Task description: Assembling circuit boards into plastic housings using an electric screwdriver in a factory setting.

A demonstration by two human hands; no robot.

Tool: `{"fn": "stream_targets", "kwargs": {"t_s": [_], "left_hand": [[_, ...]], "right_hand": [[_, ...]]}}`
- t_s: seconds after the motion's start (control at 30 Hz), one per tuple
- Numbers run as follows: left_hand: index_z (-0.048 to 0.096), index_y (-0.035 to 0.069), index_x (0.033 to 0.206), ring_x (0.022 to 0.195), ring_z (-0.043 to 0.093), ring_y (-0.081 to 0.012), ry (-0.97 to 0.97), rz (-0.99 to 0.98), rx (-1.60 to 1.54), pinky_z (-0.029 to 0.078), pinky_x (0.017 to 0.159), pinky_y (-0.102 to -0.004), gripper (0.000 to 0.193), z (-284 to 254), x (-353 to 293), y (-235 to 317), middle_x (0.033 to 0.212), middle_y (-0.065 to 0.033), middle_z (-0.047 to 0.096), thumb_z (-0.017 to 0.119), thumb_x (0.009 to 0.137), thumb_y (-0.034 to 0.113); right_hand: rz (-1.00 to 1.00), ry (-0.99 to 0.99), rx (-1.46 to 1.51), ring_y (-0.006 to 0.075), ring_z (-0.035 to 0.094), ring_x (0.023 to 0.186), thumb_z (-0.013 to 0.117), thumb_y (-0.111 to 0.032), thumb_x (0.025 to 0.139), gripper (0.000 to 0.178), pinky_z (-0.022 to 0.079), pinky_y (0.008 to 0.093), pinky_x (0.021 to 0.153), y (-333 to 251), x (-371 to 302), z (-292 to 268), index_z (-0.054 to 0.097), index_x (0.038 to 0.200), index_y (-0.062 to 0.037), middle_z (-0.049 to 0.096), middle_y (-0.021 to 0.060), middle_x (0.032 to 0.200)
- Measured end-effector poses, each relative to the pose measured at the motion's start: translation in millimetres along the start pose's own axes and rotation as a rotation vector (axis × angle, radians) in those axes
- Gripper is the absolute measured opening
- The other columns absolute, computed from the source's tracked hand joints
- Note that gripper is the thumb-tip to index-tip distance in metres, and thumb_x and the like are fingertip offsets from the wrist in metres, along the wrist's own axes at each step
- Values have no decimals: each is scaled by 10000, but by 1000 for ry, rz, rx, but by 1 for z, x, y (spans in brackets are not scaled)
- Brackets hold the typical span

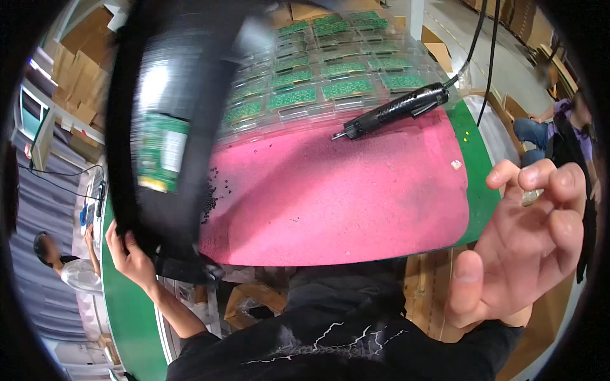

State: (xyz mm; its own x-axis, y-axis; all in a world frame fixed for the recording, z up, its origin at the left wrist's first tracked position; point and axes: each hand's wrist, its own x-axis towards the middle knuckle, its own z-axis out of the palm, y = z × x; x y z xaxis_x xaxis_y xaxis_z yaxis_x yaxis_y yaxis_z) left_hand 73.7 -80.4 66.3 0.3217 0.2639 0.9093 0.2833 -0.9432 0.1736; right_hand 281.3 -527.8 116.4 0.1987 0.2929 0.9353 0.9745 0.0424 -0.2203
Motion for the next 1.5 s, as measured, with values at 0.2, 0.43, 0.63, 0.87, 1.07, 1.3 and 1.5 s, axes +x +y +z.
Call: {"fn": "stream_targets", "kwargs": {"t_s": [0.2, 0.43, 0.63, 0.87, 1.07, 1.3, 1.5], "left_hand": [[585, -33, 1228, 1035, 629, -210, 35, -940, -979, 517, 911, -325, 357, -16, -27, -79, 1175, -137, 643, 580, 872, -11], [606, 77, 910, 891, 647, -218, 74, -1263, -1150, 507, 822, -367, 105, -49, -34, -135, 948, -66, 678, 639, 857, 161], [491, 53, 1385, 1173, 604, -319, 219, -989, -1487, 499, 1015, -489, 538, -99, -57, -107, 1327, -156, 592, 567, 963, 378], [396, 86, 1456, 1199, 573, -313, 190, -483, -444, 471, 1022, -451, 646, -136, -127, -220, 1366, -155, 543, 627, 946, 408], [542, 1, 1266, 1070, 606, -249, 596, -1153, -861, 519, 861, -433, 551, -98, -90, -205, 1184, -117, 620, 677, 910, 399], [398, -42, 1425, 1330, 421, -309, 496, -877, -7, 289, 1146, -390, 615, -60, -65, -105, 1448, -211, 429, 599, 853, 66], [458, -31, 1373, 1333, 428, -287, 316, -663, -56, 297, 1122, -397, 526, -28, -45, -47, 1400, -156, 498, 568, 860, -2]], "right_hand": [[-105, 145, -180, 290, 365, 1208, 647, -137, 779, 758, 317, 495, 968, 12, 0, -8, 314, 1457, -71, 340, 137, 1430], [-271, 254, -231, 294, 381, 1219, 648, -148, 796, 713, 322, 482, 986, 24, 25, -24, 342, 1432, -46, 362, 150, 1421], [-703, 602, -360, 297, 395, 1228, 650, -158, 811, 677, 327, 470, 1001, 27, 154, -99, 366, 1411, -25, 381, 161, 1414], [-953, 405, -268, 300, 411, 1240, 651, -169, 828, 637, 332, 457, 1018, 25, 209, -153, 394, 1386, 1, 403, 173, 1406], [-835, 282, -243, 303, 425, 1249, 652, -178, 843, 606, 336, 445, 1034, 25, 194, -117, 417, 1365, 22, 422, 184, 1398], [-675, 297, -251, 306, 441, 1260, 654, -189, 861, 574, 342, 431, 1051, 2, 144, -121, 445, 1340, 48, 445, 197, 1390], [-545, 261, -362, 309, 455, 1270, 655, -199, 876, 550, 346, 420, 1066, -29, 116, -134, 469, 1319, 69, 464, 208, 1382]]}}
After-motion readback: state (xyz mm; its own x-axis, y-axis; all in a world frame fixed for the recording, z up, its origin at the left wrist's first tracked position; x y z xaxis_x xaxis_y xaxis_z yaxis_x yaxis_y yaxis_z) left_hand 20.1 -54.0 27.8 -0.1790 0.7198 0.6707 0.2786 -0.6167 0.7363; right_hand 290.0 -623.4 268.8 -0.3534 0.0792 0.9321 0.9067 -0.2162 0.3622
